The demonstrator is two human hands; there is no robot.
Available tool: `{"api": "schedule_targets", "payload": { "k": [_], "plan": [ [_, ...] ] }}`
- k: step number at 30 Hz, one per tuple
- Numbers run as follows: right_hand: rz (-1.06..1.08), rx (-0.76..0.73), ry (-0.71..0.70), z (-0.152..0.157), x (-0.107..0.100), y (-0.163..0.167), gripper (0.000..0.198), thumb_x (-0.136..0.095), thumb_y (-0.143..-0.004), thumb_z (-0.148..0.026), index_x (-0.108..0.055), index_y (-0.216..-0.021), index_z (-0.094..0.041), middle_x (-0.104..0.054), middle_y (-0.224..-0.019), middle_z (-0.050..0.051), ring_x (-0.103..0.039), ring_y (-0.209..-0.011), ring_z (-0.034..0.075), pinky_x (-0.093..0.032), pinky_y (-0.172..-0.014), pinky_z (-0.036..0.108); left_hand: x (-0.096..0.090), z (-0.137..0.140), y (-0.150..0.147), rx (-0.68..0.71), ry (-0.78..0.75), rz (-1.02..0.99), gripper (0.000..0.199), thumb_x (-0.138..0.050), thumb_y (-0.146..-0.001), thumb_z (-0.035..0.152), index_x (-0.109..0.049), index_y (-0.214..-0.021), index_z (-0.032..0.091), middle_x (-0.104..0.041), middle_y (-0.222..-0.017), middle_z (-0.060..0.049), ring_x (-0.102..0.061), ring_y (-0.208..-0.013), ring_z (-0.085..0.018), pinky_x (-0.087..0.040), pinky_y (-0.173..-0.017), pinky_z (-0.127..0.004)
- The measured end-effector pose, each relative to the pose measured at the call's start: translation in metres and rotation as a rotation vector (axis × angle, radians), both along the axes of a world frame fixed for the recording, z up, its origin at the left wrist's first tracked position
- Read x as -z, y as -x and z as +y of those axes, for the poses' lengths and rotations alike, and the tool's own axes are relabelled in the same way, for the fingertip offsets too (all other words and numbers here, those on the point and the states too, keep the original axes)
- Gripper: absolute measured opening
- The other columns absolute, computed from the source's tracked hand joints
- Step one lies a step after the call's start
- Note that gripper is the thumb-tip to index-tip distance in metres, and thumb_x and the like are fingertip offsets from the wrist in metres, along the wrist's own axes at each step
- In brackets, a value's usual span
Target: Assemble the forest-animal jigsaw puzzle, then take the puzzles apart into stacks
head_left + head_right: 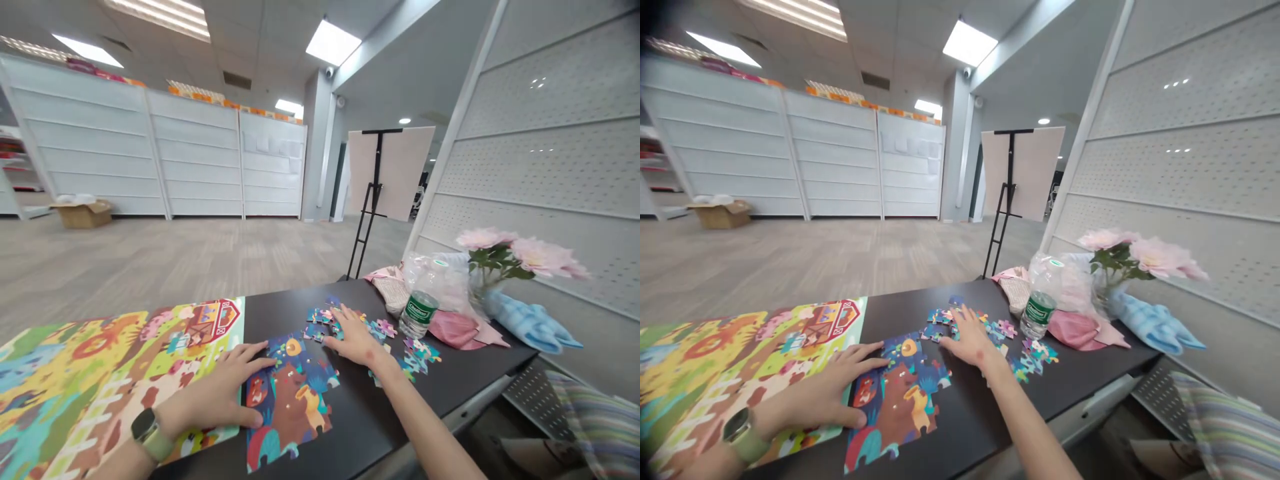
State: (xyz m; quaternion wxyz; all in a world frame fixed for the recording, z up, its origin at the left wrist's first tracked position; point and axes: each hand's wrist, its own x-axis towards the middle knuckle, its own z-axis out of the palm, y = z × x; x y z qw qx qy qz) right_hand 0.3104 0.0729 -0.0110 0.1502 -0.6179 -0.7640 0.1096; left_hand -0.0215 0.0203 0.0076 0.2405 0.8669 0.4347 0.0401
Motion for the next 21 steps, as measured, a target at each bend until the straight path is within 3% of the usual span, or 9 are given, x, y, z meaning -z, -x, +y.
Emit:
{"api": "schedule_targets", "payload": {
  "k": [2, 5, 7, 11, 14, 19, 21],
  "plan": [
    [0.015, -0.047, 0.02, 0.02, -0.001, 0.012, 0.085, -0.07, -0.077, -0.054, -0.04, -0.151, -0.023, -0.029, -0.161, 0.019, -0.026, -0.147, 0.039, -0.024, -0.115, 0.059, -0.003, -0.001, -0.001, -0.008, 0.014, 0.005, 0.088, -0.081, -0.067, 0.054, -0.047, -0.146, 0.036, -0.028, -0.162, -0.007, -0.02, -0.147, -0.044, -0.02, -0.117, -0.064],
    [0.042, -0.125, 0.018, 0.033, 0.002, 0.022, 0.073, -0.072, -0.074, -0.056, -0.055, -0.14, -0.03, -0.039, -0.157, 0.014, -0.033, -0.145, 0.038, -0.022, -0.115, 0.058, -0.007, 0.0, -0.003, -0.009, 0.035, -0.016, 0.089, -0.081, -0.065, 0.059, -0.049, -0.145, 0.035, -0.028, -0.162, -0.008, -0.021, -0.147, -0.045, -0.021, -0.116, -0.065],
    [0.066, -0.154, -0.004, 0.033, 0.004, 0.022, 0.058, -0.071, -0.077, -0.05, -0.064, -0.129, -0.027, -0.051, -0.149, 0.013, -0.042, -0.14, 0.035, -0.024, -0.115, 0.054, -0.009, 0.0, -0.004, -0.009, 0.048, -0.027, 0.09, -0.079, -0.065, 0.063, -0.049, -0.145, 0.034, -0.028, -0.162, -0.009, -0.022, -0.146, -0.046, -0.022, -0.116, -0.065],
    [0.138, -0.158, -0.039, 0.03, 0.002, 0.007, 0.035, -0.066, -0.079, -0.028, -0.068, -0.114, -0.021, -0.07, -0.121, 0.008, -0.063, -0.113, 0.024, -0.044, -0.1, 0.036, -0.009, 0.0, -0.004, -0.032, 0.063, -0.014, 0.088, -0.081, -0.066, 0.057, -0.048, -0.145, 0.036, -0.027, -0.162, -0.007, -0.02, -0.147, -0.045, -0.021, -0.116, -0.065],
    [0.18, -0.098, -0.055, 0.033, -0.001, -0.007, 0.03, -0.057, -0.082, -0.02, -0.068, -0.11, -0.023, -0.075, -0.106, 0.003, -0.068, -0.1, 0.02, -0.049, -0.089, 0.031, -0.006, 0.001, -0.003, -0.046, 0.066, -0.015, 0.088, -0.083, -0.066, 0.05, -0.047, -0.145, 0.038, -0.026, -0.163, -0.006, -0.019, -0.148, -0.044, -0.022, -0.116, -0.064],
    [0.181, 0.071, -0.139, 0.037, 0.001, -0.012, 0.042, -0.049, -0.088, -0.02, -0.061, -0.129, -0.018, -0.067, -0.126, 0.012, -0.062, -0.114, 0.025, -0.043, -0.099, 0.04, -0.004, 0.001, -0.003, -0.046, 0.074, 0.004, 0.086, -0.081, -0.068, 0.049, -0.046, -0.146, 0.039, -0.024, -0.163, -0.004, -0.017, -0.149, -0.043, -0.022, -0.117, -0.064],
    [0.153, 0.061, -0.183, 0.034, 0.003, -0.003, 0.045, -0.053, -0.089, -0.026, -0.059, -0.133, -0.021, -0.059, -0.138, 0.013, -0.053, -0.126, 0.028, -0.038, -0.104, 0.045, -0.007, 0.001, -0.004, -0.045, 0.083, 0.026, 0.085, -0.08, -0.07, 0.051, -0.045, -0.146, 0.039, -0.024, -0.164, -0.004, -0.016, -0.149, -0.044, -0.021, -0.116, -0.065]
  ]
}}
